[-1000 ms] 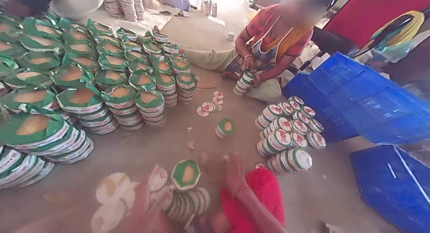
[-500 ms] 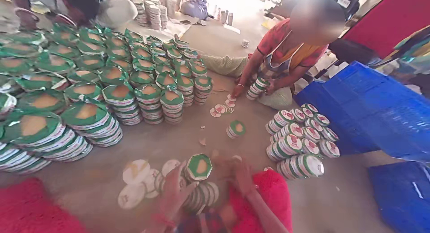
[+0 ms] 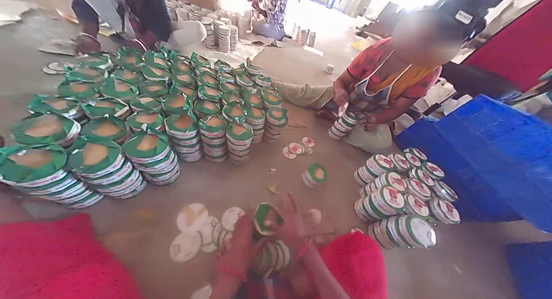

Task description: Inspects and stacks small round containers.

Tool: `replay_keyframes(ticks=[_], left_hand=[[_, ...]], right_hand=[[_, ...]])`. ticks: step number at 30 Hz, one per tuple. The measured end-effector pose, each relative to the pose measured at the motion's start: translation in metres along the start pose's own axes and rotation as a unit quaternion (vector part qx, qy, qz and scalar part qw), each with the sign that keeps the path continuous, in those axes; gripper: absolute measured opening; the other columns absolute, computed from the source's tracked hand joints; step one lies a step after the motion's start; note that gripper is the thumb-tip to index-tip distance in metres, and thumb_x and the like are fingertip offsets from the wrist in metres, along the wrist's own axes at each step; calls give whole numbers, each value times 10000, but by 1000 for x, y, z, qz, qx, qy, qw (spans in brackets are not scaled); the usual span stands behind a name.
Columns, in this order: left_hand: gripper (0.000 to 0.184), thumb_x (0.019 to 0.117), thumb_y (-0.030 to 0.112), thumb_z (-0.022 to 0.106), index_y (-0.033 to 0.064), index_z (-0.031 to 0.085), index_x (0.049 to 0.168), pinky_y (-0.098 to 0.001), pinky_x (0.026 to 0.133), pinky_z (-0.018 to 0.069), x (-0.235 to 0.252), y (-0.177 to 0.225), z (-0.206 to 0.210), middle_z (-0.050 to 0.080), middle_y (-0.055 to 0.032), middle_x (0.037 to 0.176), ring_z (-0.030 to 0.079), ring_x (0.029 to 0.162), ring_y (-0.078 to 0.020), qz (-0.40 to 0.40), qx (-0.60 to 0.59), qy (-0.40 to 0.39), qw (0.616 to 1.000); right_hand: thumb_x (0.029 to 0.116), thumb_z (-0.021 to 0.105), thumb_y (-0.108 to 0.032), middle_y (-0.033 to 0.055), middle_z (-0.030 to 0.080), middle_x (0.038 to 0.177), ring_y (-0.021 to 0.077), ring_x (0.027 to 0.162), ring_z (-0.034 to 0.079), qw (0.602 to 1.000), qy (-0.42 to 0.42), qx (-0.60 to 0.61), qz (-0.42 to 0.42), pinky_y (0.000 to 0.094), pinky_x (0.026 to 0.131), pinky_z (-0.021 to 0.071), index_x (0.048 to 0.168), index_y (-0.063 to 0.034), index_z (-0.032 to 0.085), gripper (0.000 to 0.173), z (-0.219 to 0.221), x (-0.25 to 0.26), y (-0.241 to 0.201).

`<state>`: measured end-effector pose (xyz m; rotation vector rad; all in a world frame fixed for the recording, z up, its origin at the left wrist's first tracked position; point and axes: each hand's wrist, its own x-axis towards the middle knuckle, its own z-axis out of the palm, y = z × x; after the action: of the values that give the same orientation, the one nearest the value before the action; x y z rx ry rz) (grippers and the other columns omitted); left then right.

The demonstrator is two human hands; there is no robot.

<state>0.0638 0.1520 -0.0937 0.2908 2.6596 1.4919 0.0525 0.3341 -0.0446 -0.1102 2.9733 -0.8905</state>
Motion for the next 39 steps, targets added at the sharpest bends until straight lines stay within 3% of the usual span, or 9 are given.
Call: replay_keyframes(ticks=[8,11,13,17,20,24,29,34,39], left_hand=[[906,767,214,868,-14,413,1516,-571,1166,355,0,0,-1,510,-256,1473,441,1395,-453,-3,-16,3,1000],[886,744,80,844,-12,420,1516,-560,1161,365,0,1,-1,507,-258,1474,441,1394,-454,-16,-16,1,1000],[861,733,24,823,-42,433,1498,-561,1161,361,0,0,-1,512,-276,1464,447,1382,-472,-2,-28,11,1000],[886,753,166,870,-71,432,1485,-570,1153,368,-1,-2,1,530,-302,1428,463,1361,-486,9,-37,19,999],[898,745,129,855,-58,411,1502,-546,1170,355,-1,1,-2,500,-289,1461,426,1398,-460,-19,-49,1,999],[934,734,194,887,-70,418,1498,-556,1173,344,-1,-4,1,505,-297,1462,442,1386,-473,-3,-36,11,999],[950,744,239,881,-60,407,1511,-559,1166,352,0,-9,4,511,-282,1470,468,1373,-471,24,-11,26,999],[940,745,253,874,-70,417,1500,-553,1174,344,0,-13,7,524,-276,1459,476,1367,-460,39,-14,30,999],[939,748,238,878,-72,413,1502,-573,1149,371,0,-15,7,527,-308,1436,483,1346,-495,38,-2,31,999]], right_hand=[[904,656,-484,121,418,1607,496,1525,196,996,5,53,-67,708,1179,224,1351,-207,685,527,15,-9,-6],[879,570,-724,9,381,1642,414,1554,198,993,-49,-77,-70,703,1210,140,1472,-298,573,730,15,-17,-15],[878,495,-768,17,430,1613,441,1542,214,993,-26,-53,-104,720,1189,167,1403,-283,644,730,13,-23,-17],[910,426,-757,50,531,1535,465,1494,321,989,45,-42,-138,723,1164,235,1281,-256,727,692,16,-37,-12],[870,568,-727,-4,451,1601,431,1530,261,980,-13,-152,-125,742,1168,201,1415,-313,629,687,17,-53,-15],[895,557,-691,42,579,1488,441,1478,368,986,56,-112,-114,722,1155,272,1240,-272,746,574,8,-67,-11],[886,567,-703,0,445,1606,431,1517,296,980,1,-179,-91,743,1166,199,1439,-321,604,673,3,-81,-1],[932,481,-719,23,466,1590,430,1513,303,981,64,-178,-48,725,1178,210,1428,-285,614,672,-1,-77,9],[916,591,-646,41,508,1558,422,1500,337,984,75,-157,-41,702,1183,235,1333,-236,694,593,-4,-60,10]])
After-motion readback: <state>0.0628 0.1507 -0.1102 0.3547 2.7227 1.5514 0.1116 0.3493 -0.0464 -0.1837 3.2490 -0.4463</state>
